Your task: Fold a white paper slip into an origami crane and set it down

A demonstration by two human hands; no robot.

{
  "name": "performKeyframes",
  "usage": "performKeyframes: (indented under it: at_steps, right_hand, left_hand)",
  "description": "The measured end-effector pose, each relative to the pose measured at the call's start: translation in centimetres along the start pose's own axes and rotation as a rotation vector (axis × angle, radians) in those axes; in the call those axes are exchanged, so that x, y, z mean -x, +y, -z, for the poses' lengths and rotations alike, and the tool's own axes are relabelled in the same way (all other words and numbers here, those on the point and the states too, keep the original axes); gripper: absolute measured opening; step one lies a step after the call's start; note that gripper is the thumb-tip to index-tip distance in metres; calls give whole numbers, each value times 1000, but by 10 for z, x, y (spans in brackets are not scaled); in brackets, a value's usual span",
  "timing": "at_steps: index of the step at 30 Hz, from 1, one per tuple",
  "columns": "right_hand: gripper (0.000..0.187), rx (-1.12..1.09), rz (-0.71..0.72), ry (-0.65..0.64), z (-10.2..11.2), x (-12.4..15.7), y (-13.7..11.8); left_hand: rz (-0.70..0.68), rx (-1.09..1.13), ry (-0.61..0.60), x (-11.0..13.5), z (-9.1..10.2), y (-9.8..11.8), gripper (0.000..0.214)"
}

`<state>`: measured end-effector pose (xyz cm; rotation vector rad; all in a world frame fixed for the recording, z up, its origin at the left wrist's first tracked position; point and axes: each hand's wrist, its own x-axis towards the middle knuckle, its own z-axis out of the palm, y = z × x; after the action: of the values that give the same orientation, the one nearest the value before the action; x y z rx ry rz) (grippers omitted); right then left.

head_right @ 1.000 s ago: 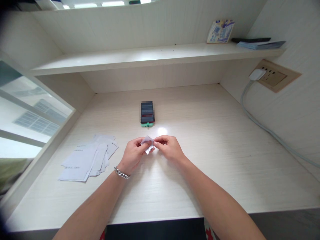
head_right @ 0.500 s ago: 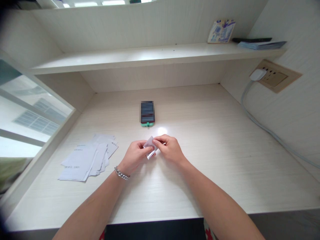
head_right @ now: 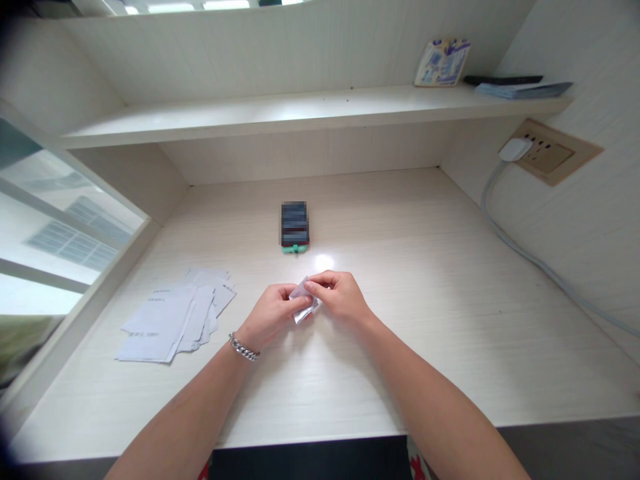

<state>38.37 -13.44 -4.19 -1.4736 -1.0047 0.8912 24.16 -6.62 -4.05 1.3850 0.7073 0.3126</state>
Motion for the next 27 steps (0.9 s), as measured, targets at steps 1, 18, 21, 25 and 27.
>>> performKeyframes:
  at_steps: [1, 18, 21, 25, 27]
  right_hand:
    - [18, -23, -16, -4, 0, 0, 0]
    - [22, -203, -92, 27, 0, 0, 2]
    - [25, -197, -67, 46, -1, 0, 0]
    - [29, -128, -45, 34, 0, -3, 1]
    - [28, -66, -29, -5, 2, -4, 2]
  left_hand:
    - [-7, -10, -2, 0, 0, 0, 21]
    - [24, -56, -63, 3, 1, -1, 21]
    - [20, -41, -61, 3, 1, 0, 22]
    - [-19, -13, 13, 2, 3, 3, 24]
    - [-58, 22, 75, 1, 4, 4, 25]
